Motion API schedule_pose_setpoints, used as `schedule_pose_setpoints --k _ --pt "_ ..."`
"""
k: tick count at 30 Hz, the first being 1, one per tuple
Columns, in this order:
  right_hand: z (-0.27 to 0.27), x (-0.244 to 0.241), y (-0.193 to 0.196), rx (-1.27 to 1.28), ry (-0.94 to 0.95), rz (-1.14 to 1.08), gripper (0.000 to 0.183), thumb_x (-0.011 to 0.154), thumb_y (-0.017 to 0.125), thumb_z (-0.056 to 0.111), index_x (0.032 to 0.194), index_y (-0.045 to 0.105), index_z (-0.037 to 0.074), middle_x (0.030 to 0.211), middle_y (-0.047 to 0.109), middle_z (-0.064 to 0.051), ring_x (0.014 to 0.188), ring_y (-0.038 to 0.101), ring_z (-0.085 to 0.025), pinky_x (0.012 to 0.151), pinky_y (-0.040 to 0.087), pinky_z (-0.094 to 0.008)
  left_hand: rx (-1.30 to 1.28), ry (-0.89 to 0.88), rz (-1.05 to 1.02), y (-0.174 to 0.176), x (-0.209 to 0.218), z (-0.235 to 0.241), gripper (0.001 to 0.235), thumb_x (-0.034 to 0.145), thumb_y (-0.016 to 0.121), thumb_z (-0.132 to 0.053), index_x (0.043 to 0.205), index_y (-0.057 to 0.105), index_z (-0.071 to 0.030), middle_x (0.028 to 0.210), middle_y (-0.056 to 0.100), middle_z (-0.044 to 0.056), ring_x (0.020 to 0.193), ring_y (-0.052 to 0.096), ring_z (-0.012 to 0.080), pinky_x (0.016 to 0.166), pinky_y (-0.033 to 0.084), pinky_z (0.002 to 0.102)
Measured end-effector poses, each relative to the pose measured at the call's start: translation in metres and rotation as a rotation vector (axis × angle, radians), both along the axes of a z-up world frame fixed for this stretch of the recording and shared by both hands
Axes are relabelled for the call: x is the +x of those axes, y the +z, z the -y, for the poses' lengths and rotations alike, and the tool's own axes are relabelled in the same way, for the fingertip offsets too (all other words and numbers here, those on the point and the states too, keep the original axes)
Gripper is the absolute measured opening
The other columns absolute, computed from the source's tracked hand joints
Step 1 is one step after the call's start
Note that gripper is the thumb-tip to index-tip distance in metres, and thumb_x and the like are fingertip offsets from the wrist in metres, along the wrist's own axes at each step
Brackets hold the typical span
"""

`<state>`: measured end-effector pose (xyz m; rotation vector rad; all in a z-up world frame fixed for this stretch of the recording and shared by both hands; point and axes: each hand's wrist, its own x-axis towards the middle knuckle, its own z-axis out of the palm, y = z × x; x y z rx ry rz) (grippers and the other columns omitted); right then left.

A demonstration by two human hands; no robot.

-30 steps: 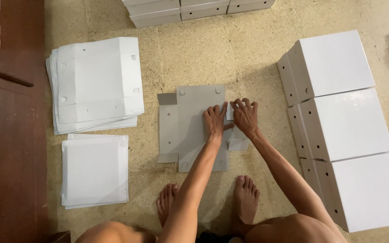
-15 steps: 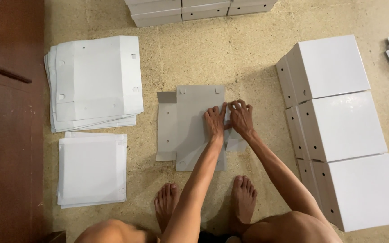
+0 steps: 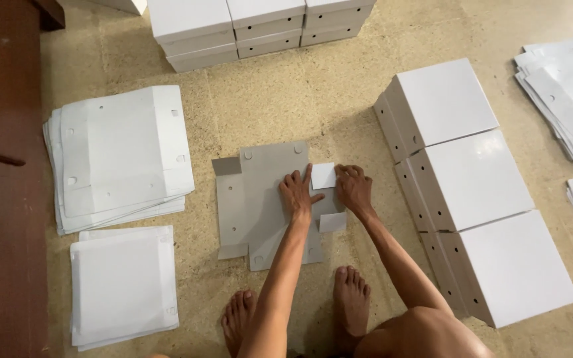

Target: The person assembles white cardboard boxes by hand. They place a box base on the floor, insert a white paper insert, and then fold the flaps of a flat cardboard sheet to form the box sides and top, completing the assembly.

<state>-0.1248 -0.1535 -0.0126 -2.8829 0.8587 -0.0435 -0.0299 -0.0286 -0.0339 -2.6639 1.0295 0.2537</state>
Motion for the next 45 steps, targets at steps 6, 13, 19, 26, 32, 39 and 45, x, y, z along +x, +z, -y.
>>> schedule_pose_setpoints --k 6,13,19,26,32,39,45 --pt "-0.006 -0.049 -0.008 0.561 -0.017 0.395 0.033 0.100 0.053 0.020 0.128 0.066 0.009 0.138 0.057 -0.018 0.138 0.036 -0.048 0.107 0.034 -0.064 -0.256 -0.016 -0.083 -0.010 0.003 -0.020 0.094 0.081 0.048 -0.077 0.157 0.019 -0.030 0.111 0.044 0.005 0.092 0.041 0.0209 0.078 0.035 0.039" --pt "-0.041 -0.094 0.008 0.894 -0.198 0.470 0.032 0.101 0.055 0.028 0.123 0.068 0.009 0.135 0.056 -0.021 0.143 0.030 -0.045 0.118 0.016 -0.062 -0.650 -0.012 -0.369 0.006 -0.001 -0.060 0.066 0.096 0.053 -0.050 0.149 0.035 -0.016 0.119 0.045 0.010 0.110 0.048 0.0291 0.093 0.043 0.045" --pt "-0.054 -0.110 0.023 1.053 -0.178 0.529 0.031 0.102 0.054 0.023 0.120 0.070 0.004 0.118 0.066 -0.023 0.126 0.050 -0.044 0.111 0.033 -0.058 -0.843 -0.154 -0.383 0.003 -0.030 -0.086 0.046 0.097 0.059 -0.040 0.131 0.052 -0.010 0.134 0.044 0.016 0.129 0.041 0.0375 0.107 0.032 0.057" --pt "-0.061 -0.121 0.046 1.052 -0.105 0.487 0.031 0.099 0.059 0.022 0.118 0.070 0.001 0.113 0.067 -0.026 0.118 0.056 -0.047 0.105 0.037 -0.061 -0.844 -0.291 -0.464 0.006 -0.052 -0.112 0.038 0.101 0.052 -0.042 0.123 0.057 -0.012 0.126 0.049 0.010 0.129 0.043 0.0306 0.112 0.030 0.051" --pt "-0.072 -0.121 0.064 1.018 -0.033 0.473 0.030 0.096 0.061 0.022 0.104 0.074 -0.004 0.108 0.068 -0.029 0.112 0.059 -0.049 0.103 0.035 -0.064 -0.725 -0.314 -0.565 0.021 -0.067 -0.129 0.068 0.088 0.061 -0.058 0.134 0.051 -0.009 0.148 0.038 0.016 0.144 0.026 0.0363 0.119 0.014 0.057" --pt "-0.069 -0.120 0.054 1.039 -0.028 0.443 0.035 0.099 0.060 0.028 0.094 0.076 -0.002 0.105 0.070 -0.026 0.105 0.064 -0.044 0.097 0.044 -0.059 -0.611 -0.298 -0.611 0.037 -0.067 -0.131 0.083 0.080 0.065 -0.061 0.141 0.045 -0.009 0.156 0.029 0.016 0.148 0.018 0.0351 0.122 0.007 0.058" --pt "-0.060 -0.111 0.058 1.057 -0.012 0.385 0.040 0.101 0.058 0.030 0.097 0.075 -0.006 0.104 0.070 -0.030 0.104 0.065 -0.047 0.095 0.046 -0.059 -0.580 -0.298 -0.603 0.030 -0.065 -0.130 0.081 0.080 0.064 -0.057 0.143 0.044 -0.011 0.156 0.030 0.014 0.149 0.018 0.0333 0.122 0.007 0.056"
